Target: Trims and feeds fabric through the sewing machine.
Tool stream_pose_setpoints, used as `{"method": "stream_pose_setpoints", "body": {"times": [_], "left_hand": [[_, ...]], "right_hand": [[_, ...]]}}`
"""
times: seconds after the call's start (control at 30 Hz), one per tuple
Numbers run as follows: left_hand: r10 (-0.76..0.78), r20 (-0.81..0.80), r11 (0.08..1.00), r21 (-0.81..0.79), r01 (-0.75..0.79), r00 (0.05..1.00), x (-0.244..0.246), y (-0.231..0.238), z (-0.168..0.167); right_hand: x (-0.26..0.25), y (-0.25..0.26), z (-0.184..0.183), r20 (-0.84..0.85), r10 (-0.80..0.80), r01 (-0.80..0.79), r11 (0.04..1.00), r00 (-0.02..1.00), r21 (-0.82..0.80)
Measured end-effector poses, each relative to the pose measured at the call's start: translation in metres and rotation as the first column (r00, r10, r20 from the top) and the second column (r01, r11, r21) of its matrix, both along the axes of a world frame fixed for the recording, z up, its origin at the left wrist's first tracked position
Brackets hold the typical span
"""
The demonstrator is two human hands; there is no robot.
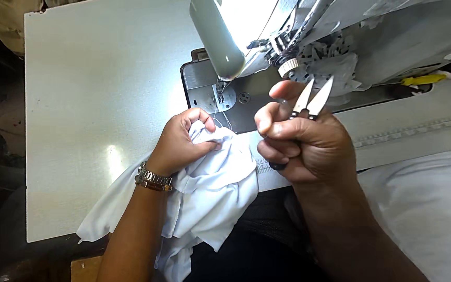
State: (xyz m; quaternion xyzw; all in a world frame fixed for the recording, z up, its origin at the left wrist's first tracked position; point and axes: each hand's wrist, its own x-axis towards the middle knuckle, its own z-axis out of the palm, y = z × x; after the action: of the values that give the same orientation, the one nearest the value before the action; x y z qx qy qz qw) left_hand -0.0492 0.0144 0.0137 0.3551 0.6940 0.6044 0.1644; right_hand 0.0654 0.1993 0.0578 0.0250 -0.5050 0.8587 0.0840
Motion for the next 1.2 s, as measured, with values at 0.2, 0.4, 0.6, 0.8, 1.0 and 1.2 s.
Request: {"method": "stream_pose_setpoints", "body": {"times": [0.2,0.4,0.6,0.8,1.0,1.2], "left_hand": [[-0.061,0.099,0.995,0.086,0.052,0.993,-0.002,-0.005,0.001],[-0.082,0.126,0.991,0.115,0.068,0.989,-0.003,-0.007,0.003],[-0.074,0.095,0.991,0.118,0.063,0.993,-0.003,-0.007,0.001],[-0.076,0.132,0.993,0.104,0.062,0.988,-0.003,-0.007,0.002],[-0.082,0.138,0.992,0.110,0.068,0.987,-0.003,-0.007,0.003],[-0.094,0.153,0.992,0.101,0.079,0.984,-0.004,-0.008,0.002]], "right_hand": [[0.012,0.012,-0.017,0.013,-0.433,0.302,0.650,0.902,0.697],[0.002,-0.020,-0.022,-0.195,-0.282,0.302,0.410,0.939,0.861],[-0.012,-0.027,-0.030,-0.377,-0.154,0.400,0.162,0.913,0.902],[-0.013,-0.023,-0.031,-0.323,-0.132,0.333,0.060,0.937,0.941],[-0.010,-0.012,-0.020,-0.256,-0.322,0.296,0.081,0.912,0.952],[0.009,-0.014,-0.011,-0.207,-0.323,0.314,0.323,0.924,0.893]]}}
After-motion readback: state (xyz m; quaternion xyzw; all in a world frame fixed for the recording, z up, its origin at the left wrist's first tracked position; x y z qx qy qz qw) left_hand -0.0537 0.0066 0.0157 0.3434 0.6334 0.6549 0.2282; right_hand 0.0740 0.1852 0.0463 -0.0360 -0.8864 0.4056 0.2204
